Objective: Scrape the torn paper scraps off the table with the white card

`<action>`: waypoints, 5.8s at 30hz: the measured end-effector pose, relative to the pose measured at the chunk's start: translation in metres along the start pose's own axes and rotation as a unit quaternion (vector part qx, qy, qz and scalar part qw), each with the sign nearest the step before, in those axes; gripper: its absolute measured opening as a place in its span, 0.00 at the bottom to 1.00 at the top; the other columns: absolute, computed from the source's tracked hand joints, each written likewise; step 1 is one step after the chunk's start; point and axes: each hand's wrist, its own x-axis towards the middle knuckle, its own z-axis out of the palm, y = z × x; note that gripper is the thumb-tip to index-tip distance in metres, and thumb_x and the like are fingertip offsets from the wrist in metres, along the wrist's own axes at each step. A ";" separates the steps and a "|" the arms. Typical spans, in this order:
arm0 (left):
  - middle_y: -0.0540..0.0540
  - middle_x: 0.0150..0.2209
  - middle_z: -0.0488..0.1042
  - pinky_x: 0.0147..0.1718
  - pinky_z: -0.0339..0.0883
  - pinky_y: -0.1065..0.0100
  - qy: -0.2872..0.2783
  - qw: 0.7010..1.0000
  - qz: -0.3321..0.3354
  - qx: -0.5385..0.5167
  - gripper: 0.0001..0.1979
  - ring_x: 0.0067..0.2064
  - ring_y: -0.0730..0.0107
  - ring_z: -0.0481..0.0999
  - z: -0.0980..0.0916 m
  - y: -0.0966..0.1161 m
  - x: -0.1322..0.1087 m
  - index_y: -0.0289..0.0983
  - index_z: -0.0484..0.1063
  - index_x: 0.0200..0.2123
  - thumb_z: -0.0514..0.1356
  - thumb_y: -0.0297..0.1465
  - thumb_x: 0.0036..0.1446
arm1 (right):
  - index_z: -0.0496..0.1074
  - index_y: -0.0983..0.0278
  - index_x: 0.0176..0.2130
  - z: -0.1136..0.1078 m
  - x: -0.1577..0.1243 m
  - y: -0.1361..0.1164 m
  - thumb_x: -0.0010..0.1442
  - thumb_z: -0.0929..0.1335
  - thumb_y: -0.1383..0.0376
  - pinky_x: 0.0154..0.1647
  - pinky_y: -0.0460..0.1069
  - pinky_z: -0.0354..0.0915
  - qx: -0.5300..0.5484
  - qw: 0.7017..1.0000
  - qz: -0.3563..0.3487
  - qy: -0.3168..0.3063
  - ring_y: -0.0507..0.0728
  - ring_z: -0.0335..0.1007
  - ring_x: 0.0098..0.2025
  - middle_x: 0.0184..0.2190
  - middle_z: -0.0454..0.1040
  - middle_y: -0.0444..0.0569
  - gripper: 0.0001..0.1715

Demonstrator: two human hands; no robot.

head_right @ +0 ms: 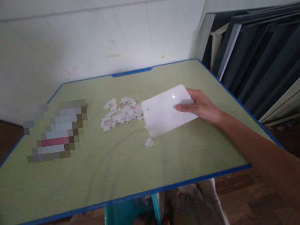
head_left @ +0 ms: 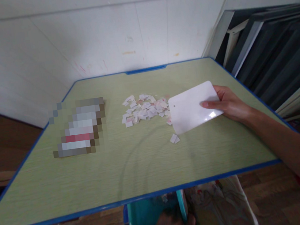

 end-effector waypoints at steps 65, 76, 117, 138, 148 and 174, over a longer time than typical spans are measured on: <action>0.54 0.17 0.67 0.12 0.59 0.70 -0.068 0.998 0.016 0.003 0.16 0.15 0.68 0.65 -0.006 0.001 -0.001 0.39 0.60 0.35 0.59 0.29 0.40 | 0.70 0.60 0.37 0.011 -0.006 -0.002 0.44 0.71 0.61 0.28 0.48 0.66 -0.077 0.997 -0.023 -0.008 0.53 0.69 0.29 0.32 0.74 0.44 0.17; 0.54 0.16 0.66 0.12 0.58 0.70 -0.075 0.997 0.007 -0.003 0.13 0.15 0.68 0.65 -0.002 0.002 -0.003 0.40 0.60 0.34 0.58 0.29 0.41 | 0.70 0.60 0.35 0.012 -0.006 -0.002 0.43 0.71 0.61 0.26 0.48 0.66 -0.083 0.996 -0.012 -0.021 0.53 0.69 0.28 0.30 0.73 0.44 0.16; 0.50 0.20 0.69 0.16 0.63 0.67 -0.116 0.993 0.015 -0.025 0.17 0.19 0.66 0.68 0.000 0.004 -0.007 0.38 0.61 0.40 0.58 0.30 0.43 | 0.71 0.60 0.36 0.009 -0.006 0.002 0.43 0.71 0.66 0.21 0.45 0.63 -0.048 0.997 -0.062 0.007 0.50 0.67 0.24 0.27 0.72 0.42 0.16; 0.51 0.21 0.69 0.16 0.63 0.68 -0.138 0.989 0.014 -0.040 0.16 0.19 0.66 0.69 -0.005 0.003 -0.005 0.38 0.61 0.38 0.59 0.31 0.44 | 0.71 0.61 0.36 0.012 -0.005 -0.001 0.44 0.71 0.67 0.21 0.43 0.59 -0.011 0.998 -0.042 0.043 0.48 0.65 0.23 0.26 0.72 0.41 0.15; 0.50 0.22 0.70 0.15 0.64 0.66 -0.095 0.995 0.017 -0.036 0.18 0.19 0.65 0.68 -0.001 0.004 -0.008 0.38 0.61 0.39 0.59 0.31 0.42 | 0.71 0.61 0.35 0.010 -0.004 0.000 0.43 0.72 0.67 0.20 0.43 0.60 -0.021 0.999 -0.026 0.035 0.49 0.65 0.22 0.25 0.71 0.41 0.15; 0.50 0.23 0.70 0.19 0.65 0.65 -0.151 0.987 -0.003 -0.047 0.16 0.22 0.64 0.70 -0.004 0.006 -0.007 0.38 0.61 0.40 0.58 0.29 0.45 | 0.70 0.62 0.34 0.006 -0.005 -0.004 0.43 0.71 0.67 0.20 0.43 0.59 -0.002 0.998 -0.018 0.053 0.49 0.63 0.21 0.25 0.71 0.42 0.14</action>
